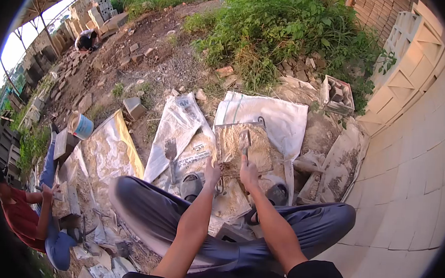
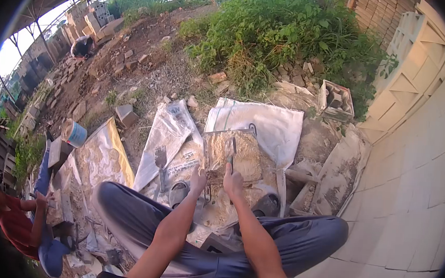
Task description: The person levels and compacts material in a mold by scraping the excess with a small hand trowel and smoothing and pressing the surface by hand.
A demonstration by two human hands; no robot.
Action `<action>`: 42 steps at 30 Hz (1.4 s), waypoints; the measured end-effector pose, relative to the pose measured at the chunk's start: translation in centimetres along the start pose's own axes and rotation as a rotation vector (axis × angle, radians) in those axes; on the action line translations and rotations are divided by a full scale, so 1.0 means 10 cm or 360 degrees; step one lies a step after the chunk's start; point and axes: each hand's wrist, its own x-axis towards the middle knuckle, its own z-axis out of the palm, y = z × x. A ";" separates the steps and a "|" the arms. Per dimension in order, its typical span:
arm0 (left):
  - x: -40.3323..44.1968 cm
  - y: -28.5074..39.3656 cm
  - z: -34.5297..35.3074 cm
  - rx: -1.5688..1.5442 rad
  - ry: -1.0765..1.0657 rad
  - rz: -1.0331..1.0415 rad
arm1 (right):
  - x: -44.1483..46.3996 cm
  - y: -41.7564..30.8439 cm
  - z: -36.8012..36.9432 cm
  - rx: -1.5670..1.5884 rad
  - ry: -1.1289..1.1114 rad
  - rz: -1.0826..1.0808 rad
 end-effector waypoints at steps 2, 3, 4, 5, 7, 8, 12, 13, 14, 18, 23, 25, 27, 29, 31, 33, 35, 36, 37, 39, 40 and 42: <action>-0.10 0.01 0.02 -0.0312 -0.0097 -0.0192 | -0.24 0.34 0.15 -0.0175 -0.0119 0.0093; -0.13 0.00 0.03 -0.0604 -0.0189 -0.0370 | -0.33 0.34 0.19 -0.0187 -0.0124 0.0098; -0.13 -0.06 0.09 -0.0942 -0.0098 -0.0553 | -0.45 0.30 0.19 -0.0136 -0.0091 0.0049; -0.09 -0.11 0.15 -0.0962 -0.0089 -0.0578 | -0.51 0.25 0.19 -0.0091 -0.0063 -0.0009; -0.03 -0.21 0.17 -0.1085 -0.0067 -0.0586 | -0.49 0.10 0.24 -0.0035 -0.0081 0.0017; 0.01 -0.24 0.19 -0.1092 -0.0032 -0.0606 | -0.44 0.01 0.28 -0.0020 -0.0053 -0.0016; 0.06 -0.02 -0.02 -0.0634 -0.0022 -0.0555 | -0.49 0.28 0.57 -0.0039 0.0050 -0.0143; 0.11 -0.08 -0.02 -0.0638 -0.0024 -0.0562 | -0.50 0.39 0.61 -0.0047 0.0048 -0.0141; 0.20 -0.16 -0.07 -0.0432 -0.0176 -0.0460 | -0.49 0.50 0.64 -0.0146 0.0044 -0.0085; 0.54 -0.20 0.00 -0.0367 -0.0236 -0.0371 | -0.32 0.28 0.52 -0.0195 -0.0057 0.0021; 0.69 0.12 -0.07 -0.0229 -0.0277 -0.0398 | -0.23 -0.06 0.43 0.0003 -0.0017 -0.0166; 0.69 0.35 -0.21 0.0214 -0.0350 -0.0342 | -0.35 0.40 0.71 -0.0113 0.0015 -0.0167; 0.82 0.23 -0.15 0.0207 -0.0386 -0.0294 | -0.39 0.61 0.80 -0.0206 0.0073 -0.0205; 0.87 0.18 -0.15 0.0146 -0.0510 -0.0407 | -0.40 0.71 0.78 -0.0195 -0.0113 -0.0234; 0.82 0.11 -0.17 0.0005 -0.0502 -0.0457 | -0.34 0.44 0.62 -0.0098 -0.0139 -0.0081; 0.80 0.09 -0.14 -0.0144 -0.0507 -0.0493 | -0.28 0.10 0.45 -0.0009 -0.0143 0.0076; 0.77 0.09 -0.16 -0.0178 -0.0462 -0.0538 | -0.31 -0.11 0.38 0.0172 -0.0051 -0.0031; 0.76 0.14 -0.20 -0.0208 -0.0506 -0.0588 | -0.34 0.00 0.48 0.0177 -0.0057 -0.0021; 0.77 0.06 -0.17 -0.0197 -0.0510 -0.0580 | -0.36 0.22 0.63 0.0110 0.0020 -0.0175; 0.83 -0.16 -0.04 -0.0402 -0.0515 -0.0604 | -0.38 0.55 0.82 0.0051 0.0126 -0.0348; 0.81 -0.14 -0.05 -0.0507 -0.0555 -0.0658 | -0.44 0.63 0.87 -0.0123 0.0066 -0.0166; 0.85 -0.13 -0.03 -0.0546 -0.0527 -0.0605 | -0.41 0.54 0.79 -0.0190 -0.0073 0.0047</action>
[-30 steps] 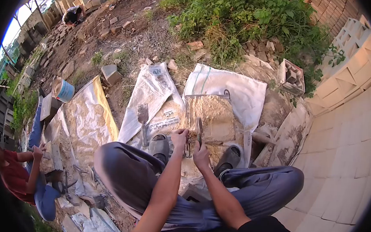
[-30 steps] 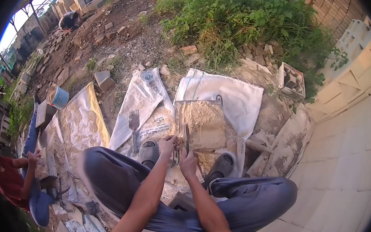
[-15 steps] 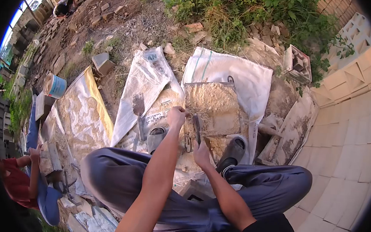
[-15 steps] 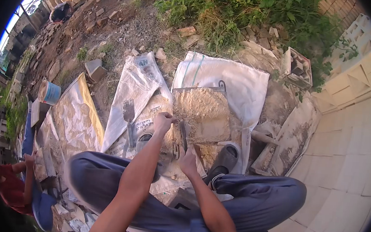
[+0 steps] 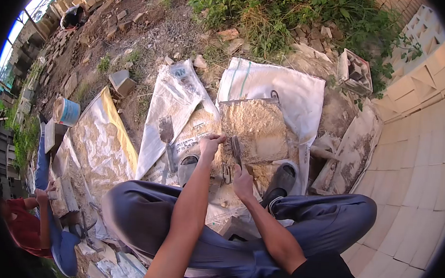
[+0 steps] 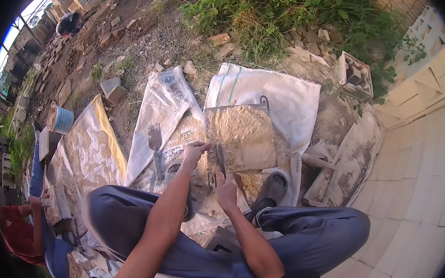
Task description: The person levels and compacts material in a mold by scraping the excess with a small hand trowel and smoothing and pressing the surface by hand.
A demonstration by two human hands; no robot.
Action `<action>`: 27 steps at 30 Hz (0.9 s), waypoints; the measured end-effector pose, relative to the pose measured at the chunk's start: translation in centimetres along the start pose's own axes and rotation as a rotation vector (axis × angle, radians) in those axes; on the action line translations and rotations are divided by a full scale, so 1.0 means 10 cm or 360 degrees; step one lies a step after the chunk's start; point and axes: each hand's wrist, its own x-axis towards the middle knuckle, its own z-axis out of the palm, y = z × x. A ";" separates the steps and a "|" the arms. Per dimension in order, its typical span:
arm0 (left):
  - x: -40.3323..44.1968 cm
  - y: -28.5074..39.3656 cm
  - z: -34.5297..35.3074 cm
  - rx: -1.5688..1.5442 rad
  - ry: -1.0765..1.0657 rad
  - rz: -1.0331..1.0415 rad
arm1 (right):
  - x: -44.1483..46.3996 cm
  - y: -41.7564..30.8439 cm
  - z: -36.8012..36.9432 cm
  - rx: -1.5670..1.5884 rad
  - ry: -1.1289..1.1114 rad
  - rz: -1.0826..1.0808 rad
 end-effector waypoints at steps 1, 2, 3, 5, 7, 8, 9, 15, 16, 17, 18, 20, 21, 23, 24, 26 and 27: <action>-0.01 -0.07 0.02 -0.0038 0.0013 0.0013 | -0.02 -0.10 -0.12 -0.0001 0.0001 0.0013; 0.02 -0.10 0.01 -0.0128 -0.0032 -0.0037 | 0.00 -0.19 -0.22 0.0085 0.0004 -0.0035; 0.02 -0.11 0.04 -0.0122 -0.0042 -0.0048 | 0.03 -0.28 -0.30 0.0171 0.0007 -0.0083; 0.00 -0.12 0.03 -0.0176 -0.0034 -0.0039 | 0.06 -0.53 -0.41 0.0228 0.0045 -0.0137; -0.13 -0.08 0.02 -0.0172 0.0012 -0.0070 | -0.02 -0.46 -0.32 0.0291 0.0067 -0.0184; -0.13 -0.08 0.02 -0.0165 0.0027 -0.0069 | -0.03 -0.27 -0.19 0.0244 0.0089 -0.0226; -0.09 -0.03 0.03 -0.0161 0.0039 -0.0052 | -0.03 -0.11 -0.09 0.0200 0.0123 -0.0278; 0.00 -0.07 0.08 -0.0080 0.0111 0.0100 | 0.03 -0.20 -0.25 0.0120 -0.0032 -0.0069; -0.02 -0.04 0.07 -0.0111 0.0091 0.0084 | 0.05 -0.31 -0.29 0.0146 0.0066 -0.0187; -0.04 -0.01 0.06 -0.0143 0.0077 0.0062 | 0.07 -0.42 -0.32 0.0169 0.0155 -0.0303; -0.04 -0.04 0.06 -0.0122 0.0029 0.0035 | 0.07 -0.54 -0.36 0.0308 0.0230 -0.0418; -0.06 -0.08 0.06 -0.0178 0.0044 -0.0020 | -0.02 -0.43 -0.26 0.0310 0.0252 -0.0439; -0.05 -0.06 0.06 -0.0254 0.0061 -0.0046 | -0.04 -0.35 -0.20 0.0309 0.0287 -0.0492; -0.02 -0.09 0.07 -0.0250 0.0041 -0.0052 | -0.12 -0.08 -0.03 0.0106 0.0230 -0.0232; -0.05 -0.07 0.08 -0.0320 0.0028 -0.0146 | -0.10 -0.12 -0.08 0.0028 0.0134 -0.0151; -0.04 -0.05 0.06 -0.0392 -0.0002 -0.0222 | -0.04 -0.16 -0.10 0.0045 0.0050 -0.0009; -0.06 -0.06 0.06 -0.0390 -0.0006 -0.0234 | -0.04 -0.30 -0.20 0.0040 0.0046 0.0002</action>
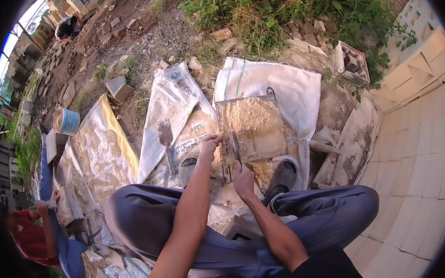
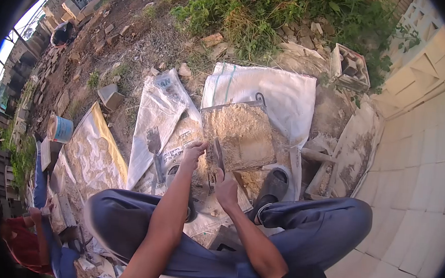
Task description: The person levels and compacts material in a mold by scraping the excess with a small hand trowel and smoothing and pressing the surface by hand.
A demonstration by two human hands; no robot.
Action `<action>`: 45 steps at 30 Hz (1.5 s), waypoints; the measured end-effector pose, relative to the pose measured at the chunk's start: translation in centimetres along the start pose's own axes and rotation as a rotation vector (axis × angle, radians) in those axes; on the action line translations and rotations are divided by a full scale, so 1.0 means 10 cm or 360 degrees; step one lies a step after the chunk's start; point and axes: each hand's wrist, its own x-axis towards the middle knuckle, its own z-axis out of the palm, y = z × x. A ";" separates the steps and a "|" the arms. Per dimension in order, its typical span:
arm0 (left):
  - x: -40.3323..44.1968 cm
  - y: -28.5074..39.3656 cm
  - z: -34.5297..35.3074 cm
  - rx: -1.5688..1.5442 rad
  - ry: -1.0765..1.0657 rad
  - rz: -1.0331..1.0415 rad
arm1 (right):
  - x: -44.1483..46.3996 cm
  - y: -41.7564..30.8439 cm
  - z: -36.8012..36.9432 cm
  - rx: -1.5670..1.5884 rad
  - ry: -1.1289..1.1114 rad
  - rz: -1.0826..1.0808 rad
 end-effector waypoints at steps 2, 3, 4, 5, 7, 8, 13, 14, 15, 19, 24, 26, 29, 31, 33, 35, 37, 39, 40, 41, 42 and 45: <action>0.01 0.00 0.00 -0.0050 0.0015 -0.0003 | 0.05 -0.24 -0.14 0.0253 0.0014 -0.0040; -0.01 0.00 0.01 -0.0043 0.0019 0.0000 | 0.09 -0.29 -0.15 0.0255 0.0013 -0.0030; -0.03 -0.01 0.00 -0.0026 0.0020 -0.0016 | 0.09 -0.31 -0.15 0.0290 0.0078 -0.0129; -0.05 0.02 0.00 -0.0031 0.0001 0.0002 | 0.08 -0.33 -0.14 0.0324 0.0143 -0.0239; -0.07 0.06 0.01 -0.0033 -0.0022 0.0013 | 0.00 0.21 0.19 0.0095 0.0078 -0.0117; -0.08 0.08 0.01 -0.0033 -0.0034 0.0038 | -0.03 0.42 0.31 -0.0135 0.0024 -0.0004; 0.05 -0.14 0.04 -0.0135 -0.0026 0.0134 | 0.01 0.22 -0.01 0.0213 0.0038 0.0029; 0.09 -0.18 0.04 -0.0204 -0.0069 0.0255 | 0.05 0.15 -0.11 0.0207 0.0038 0.0033; -0.01 -0.10 0.06 -0.0117 -0.0021 0.0239 | 0.07 0.06 -0.23 0.0252 0.0128 0.0050; -0.05 -0.23 0.14 -0.0184 0.0067 0.0533 | 0.19 0.36 -0.22 0.0133 0.0335 0.0084; -0.07 -0.38 0.21 -0.0524 0.0099 0.0555 | 0.06 0.46 -0.03 0.0021 0.0110 -0.0003; -0.04 -0.31 0.14 -0.0304 -0.0037 0.0453 | 0.08 0.45 -0.01 -0.0031 0.0042 -0.0078; 0.10 -0.39 0.14 -0.0278 -0.0046 0.0550 | 0.06 0.16 -0.12 -0.0013 0.0007 -0.0095; 0.11 -0.45 0.10 -0.0355 -0.0103 0.0542 | 0.05 -0.01 -0.15 0.0105 0.0079 -0.0188; 0.01 -0.42 0.11 -0.0358 -0.0047 0.0514 | -0.02 0.11 -0.01 0.0142 0.0063 -0.0192; -0.03 -0.35 0.12 -0.0405 -0.0039 0.0484 | 0.01 0.26 0.14 -0.0015 0.0021 -0.0069; 0.07 -0.45 0.11 -0.0460 -0.0020 0.0453 | -0.01 0.28 0.12 -0.0024 0.0010 -0.0049; -0.02 -0.36 0.07 -0.0717 -0.0104 0.0308 | 0.07 0.25 0.09 0.0033 0.0039 -0.0124; -0.14 -0.27 0.11 -0.0708 -0.0115 0.0298 | 0.10 0.19 0.03 0.0032 0.0048 -0.0110; -0.20 -0.17 0.16 -0.0494 0.0007 0.0327 | 0.13 0.06 -0.06 0.0113 0.0108 -0.0208; -0.23 -0.18 0.17 -0.0279 0.0136 0.0347 | 0.15 -0.08 -0.15 0.0189 0.0156 -0.0300; 0.04 -0.51 0.04 -0.0204 0.0069 0.0428 | 0.14 -0.11 -0.11 0.0227 0.0194 -0.0387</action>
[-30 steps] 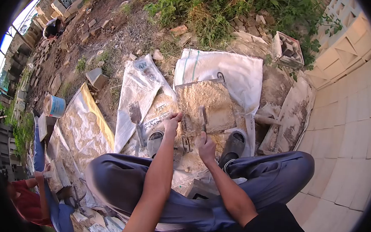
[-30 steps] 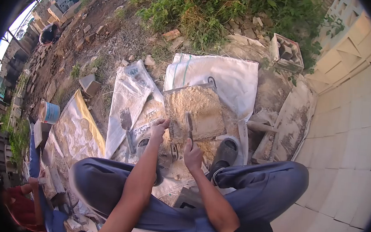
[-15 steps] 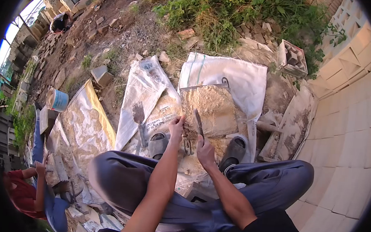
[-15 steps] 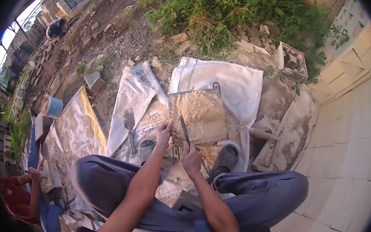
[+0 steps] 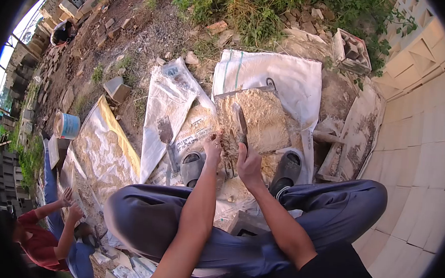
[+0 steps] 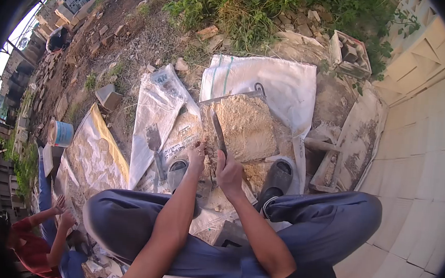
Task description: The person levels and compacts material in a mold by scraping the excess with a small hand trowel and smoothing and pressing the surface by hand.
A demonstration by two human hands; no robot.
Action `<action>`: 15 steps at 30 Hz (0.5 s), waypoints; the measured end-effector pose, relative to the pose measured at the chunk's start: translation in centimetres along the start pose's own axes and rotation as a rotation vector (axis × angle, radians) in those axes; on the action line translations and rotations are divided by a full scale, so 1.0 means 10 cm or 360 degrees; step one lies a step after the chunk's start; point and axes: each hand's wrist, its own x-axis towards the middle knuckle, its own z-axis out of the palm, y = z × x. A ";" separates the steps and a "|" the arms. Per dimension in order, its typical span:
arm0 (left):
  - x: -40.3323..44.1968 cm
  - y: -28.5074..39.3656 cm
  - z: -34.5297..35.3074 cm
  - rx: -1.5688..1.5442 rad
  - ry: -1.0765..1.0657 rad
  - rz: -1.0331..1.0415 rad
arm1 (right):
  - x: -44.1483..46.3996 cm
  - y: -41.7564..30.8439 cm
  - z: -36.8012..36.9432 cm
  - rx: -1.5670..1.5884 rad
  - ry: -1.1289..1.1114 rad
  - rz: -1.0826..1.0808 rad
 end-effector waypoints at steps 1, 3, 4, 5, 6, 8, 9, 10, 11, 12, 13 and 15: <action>0.01 0.06 0.03 -0.0072 -0.0053 0.0023 | 0.02 0.08 0.05 0.0035 0.0044 -0.0119; -0.04 0.18 0.08 -0.0068 -0.0052 0.0032 | -0.23 0.33 0.15 0.0074 0.0044 -0.0140; -0.08 0.20 0.08 -0.0072 -0.0042 -0.0028 | -0.33 0.48 0.21 -0.0165 -0.0087 0.0093; -0.08 0.25 0.08 -0.0070 -0.0036 -0.0077 | -0.28 0.52 0.25 -0.0394 -0.0207 0.0325; -0.09 0.26 0.11 -0.0138 -0.0044 -0.0010 | -0.17 0.46 0.25 -0.0380 -0.0178 0.0308; -0.05 0.17 0.08 -0.0164 -0.0051 -0.0015 | -0.10 0.30 0.12 -0.0147 -0.0175 0.0237; 0.00 0.10 0.08 -0.0186 -0.0052 -0.0016 | -0.04 0.17 0.07 -0.0149 -0.0166 0.0248; 0.06 0.00 0.09 -0.0233 -0.0033 0.0006 | 0.05 -0.01 0.01 -0.0021 -0.0066 0.0166; 0.04 0.03 0.10 -0.0228 -0.0017 -0.0009 | 0.11 -0.18 -0.06 0.0108 0.0018 0.0089; 0.02 0.08 0.08 -0.0195 -0.0051 -0.0006 | 0.14 -0.36 -0.13 0.0201 0.0012 0.0085; -0.02 0.14 0.08 -0.0168 -0.0091 0.0004 | 0.07 -0.24 -0.07 0.0204 -0.0002 0.0096; -0.02 0.16 0.07 -0.0149 -0.0109 0.0043 | -0.08 0.18 0.10 0.0051 0.0074 -0.0140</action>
